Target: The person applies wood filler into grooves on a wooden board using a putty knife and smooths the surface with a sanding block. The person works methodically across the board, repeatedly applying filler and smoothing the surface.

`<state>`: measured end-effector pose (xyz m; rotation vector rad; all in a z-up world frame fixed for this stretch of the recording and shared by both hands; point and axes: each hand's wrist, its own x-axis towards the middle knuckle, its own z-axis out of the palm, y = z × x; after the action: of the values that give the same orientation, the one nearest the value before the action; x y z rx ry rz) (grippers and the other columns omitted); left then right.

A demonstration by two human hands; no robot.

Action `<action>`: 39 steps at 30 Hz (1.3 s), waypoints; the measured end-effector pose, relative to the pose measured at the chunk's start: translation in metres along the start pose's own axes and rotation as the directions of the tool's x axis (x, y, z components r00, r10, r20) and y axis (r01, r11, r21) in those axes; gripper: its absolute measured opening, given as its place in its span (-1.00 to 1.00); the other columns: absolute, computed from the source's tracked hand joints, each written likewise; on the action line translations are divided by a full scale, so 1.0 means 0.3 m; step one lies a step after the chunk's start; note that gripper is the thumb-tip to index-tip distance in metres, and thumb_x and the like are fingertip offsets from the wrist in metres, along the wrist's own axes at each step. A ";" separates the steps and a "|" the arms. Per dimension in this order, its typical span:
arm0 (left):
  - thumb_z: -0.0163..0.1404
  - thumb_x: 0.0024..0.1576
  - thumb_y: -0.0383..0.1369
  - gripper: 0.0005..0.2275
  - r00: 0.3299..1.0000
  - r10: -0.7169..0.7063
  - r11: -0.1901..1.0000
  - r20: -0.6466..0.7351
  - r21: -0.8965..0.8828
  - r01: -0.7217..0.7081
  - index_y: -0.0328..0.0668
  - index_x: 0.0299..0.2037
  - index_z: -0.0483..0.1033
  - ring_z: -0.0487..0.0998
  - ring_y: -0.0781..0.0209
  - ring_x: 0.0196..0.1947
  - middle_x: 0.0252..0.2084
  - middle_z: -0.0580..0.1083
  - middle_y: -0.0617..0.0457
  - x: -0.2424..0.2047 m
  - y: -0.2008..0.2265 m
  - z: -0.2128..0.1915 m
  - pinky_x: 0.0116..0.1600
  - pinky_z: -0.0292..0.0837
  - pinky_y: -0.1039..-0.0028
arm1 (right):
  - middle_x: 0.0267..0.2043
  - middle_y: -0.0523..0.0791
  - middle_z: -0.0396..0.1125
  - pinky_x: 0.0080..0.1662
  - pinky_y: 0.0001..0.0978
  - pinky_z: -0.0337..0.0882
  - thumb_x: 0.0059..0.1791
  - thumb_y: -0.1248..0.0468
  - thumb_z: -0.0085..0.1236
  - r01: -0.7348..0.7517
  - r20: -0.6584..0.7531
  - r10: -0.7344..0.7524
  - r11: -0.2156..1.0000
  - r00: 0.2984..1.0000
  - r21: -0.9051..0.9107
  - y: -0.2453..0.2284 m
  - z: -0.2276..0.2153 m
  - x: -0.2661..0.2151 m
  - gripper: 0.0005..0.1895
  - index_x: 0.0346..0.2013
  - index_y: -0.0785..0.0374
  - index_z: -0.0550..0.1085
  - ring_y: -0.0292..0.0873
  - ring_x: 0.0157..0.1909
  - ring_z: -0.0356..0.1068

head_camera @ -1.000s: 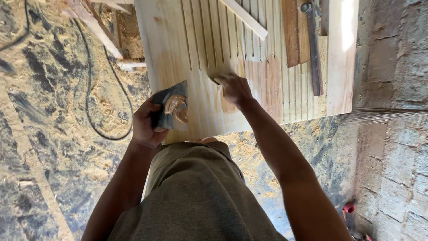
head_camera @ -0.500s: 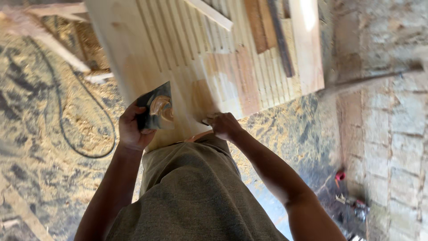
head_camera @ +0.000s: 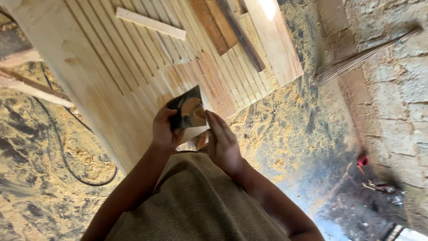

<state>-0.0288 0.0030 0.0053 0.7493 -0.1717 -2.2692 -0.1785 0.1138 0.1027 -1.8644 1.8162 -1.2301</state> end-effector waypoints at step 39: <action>-0.22 0.23 -0.41 -0.69 0.914 0.399 0.917 -0.069 0.053 -0.396 -0.41 0.10 0.44 0.20 0.32 -0.74 -0.24 0.53 -0.08 -0.069 -0.223 0.408 -0.59 0.19 0.59 | 0.05 0.27 0.36 -0.17 -0.25 0.58 0.00 0.44 0.05 -0.428 0.696 0.706 0.674 0.132 -0.602 1.392 -0.543 -0.107 -0.72 -0.05 0.59 0.49 -0.04 -0.29 0.51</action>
<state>-0.1263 0.0541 0.0934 0.7460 -0.3022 -1.8502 -0.5783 0.1253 -0.1023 -1.1568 1.6693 0.3882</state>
